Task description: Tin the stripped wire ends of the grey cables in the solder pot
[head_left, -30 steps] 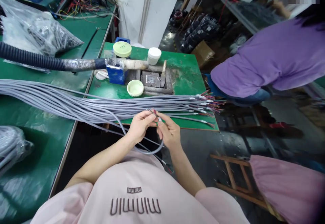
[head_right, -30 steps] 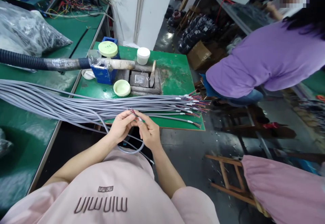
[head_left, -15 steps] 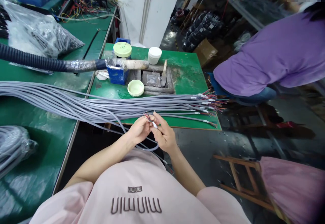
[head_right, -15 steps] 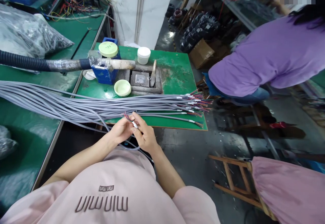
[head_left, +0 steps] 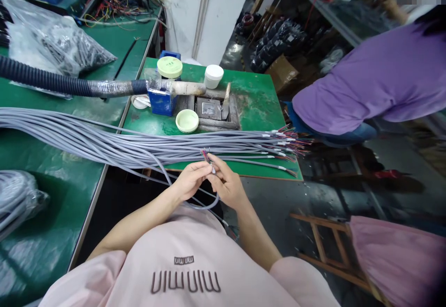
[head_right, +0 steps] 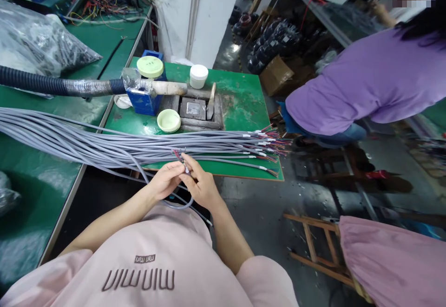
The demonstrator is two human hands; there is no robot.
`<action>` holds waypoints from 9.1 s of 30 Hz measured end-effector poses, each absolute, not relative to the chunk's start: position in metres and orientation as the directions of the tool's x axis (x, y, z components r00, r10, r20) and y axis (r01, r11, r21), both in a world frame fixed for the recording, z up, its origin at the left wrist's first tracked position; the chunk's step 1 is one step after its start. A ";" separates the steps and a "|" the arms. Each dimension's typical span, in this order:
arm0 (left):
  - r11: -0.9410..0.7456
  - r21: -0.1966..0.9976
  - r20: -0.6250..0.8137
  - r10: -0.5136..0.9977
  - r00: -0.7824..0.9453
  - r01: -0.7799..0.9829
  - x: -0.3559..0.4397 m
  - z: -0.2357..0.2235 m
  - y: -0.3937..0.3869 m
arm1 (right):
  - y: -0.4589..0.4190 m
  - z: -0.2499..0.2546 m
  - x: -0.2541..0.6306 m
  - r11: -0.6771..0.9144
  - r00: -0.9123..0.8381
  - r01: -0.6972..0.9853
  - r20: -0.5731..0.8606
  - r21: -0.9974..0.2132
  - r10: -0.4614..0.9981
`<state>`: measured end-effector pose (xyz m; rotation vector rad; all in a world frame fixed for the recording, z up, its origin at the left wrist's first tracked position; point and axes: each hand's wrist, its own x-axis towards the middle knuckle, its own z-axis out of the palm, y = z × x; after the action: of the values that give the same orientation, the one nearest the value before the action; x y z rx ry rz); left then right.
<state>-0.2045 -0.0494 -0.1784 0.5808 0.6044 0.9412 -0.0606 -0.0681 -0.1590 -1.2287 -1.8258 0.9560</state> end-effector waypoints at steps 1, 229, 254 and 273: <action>0.444 0.704 -0.234 0.882 0.409 -0.554 -0.204 -0.178 -0.049 | -0.066 -0.154 -0.058 0.303 -0.287 0.453 0.184 -0.838 0.940; -0.565 0.371 0.248 0.825 0.508 0.737 -0.218 -0.174 -0.042 | -0.162 -0.232 0.025 0.264 -0.108 0.822 0.317 -0.505 0.942; 0.012 0.997 0.020 0.926 0.377 -0.082 -0.234 -0.145 -0.051 | -0.076 -0.134 -0.048 0.337 -0.218 0.426 0.266 -0.840 0.939; 0.070 0.867 -0.045 0.997 0.063 -0.493 -0.242 -0.153 -0.051 | -0.078 -0.139 -0.085 0.339 -0.294 0.409 0.229 -0.847 0.928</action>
<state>-0.2416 -0.0508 -0.1528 0.8042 0.8157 1.3326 -0.0853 -0.0778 -0.1392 -1.1768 -1.8594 0.8826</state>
